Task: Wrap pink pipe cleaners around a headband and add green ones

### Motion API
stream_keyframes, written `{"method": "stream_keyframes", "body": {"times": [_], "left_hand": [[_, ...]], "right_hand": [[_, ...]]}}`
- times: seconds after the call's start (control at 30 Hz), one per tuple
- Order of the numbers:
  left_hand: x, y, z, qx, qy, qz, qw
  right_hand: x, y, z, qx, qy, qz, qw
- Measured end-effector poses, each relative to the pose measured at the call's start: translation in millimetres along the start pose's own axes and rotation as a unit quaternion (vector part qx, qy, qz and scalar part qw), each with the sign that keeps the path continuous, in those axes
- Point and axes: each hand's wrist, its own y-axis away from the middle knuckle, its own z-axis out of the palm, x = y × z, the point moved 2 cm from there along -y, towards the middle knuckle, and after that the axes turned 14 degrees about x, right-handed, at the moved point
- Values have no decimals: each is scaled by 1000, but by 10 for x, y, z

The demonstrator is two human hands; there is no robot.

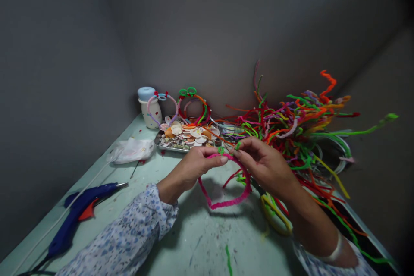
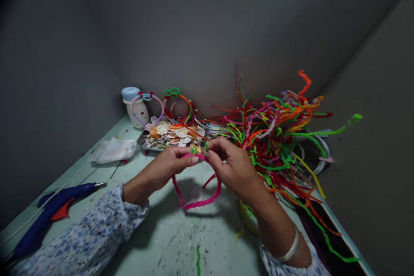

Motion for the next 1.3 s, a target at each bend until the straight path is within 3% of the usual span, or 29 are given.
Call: {"method": "stream_keyframes", "body": {"times": [0.73, 1.3], "left_hand": [[28, 10, 9, -8, -20, 7, 1000], [36, 14, 23, -1, -5, 6, 1000]], "right_hand": [[-30, 12, -12, -2, 21, -24, 999], [-72, 27, -47, -8, 100, -162, 982]]}}
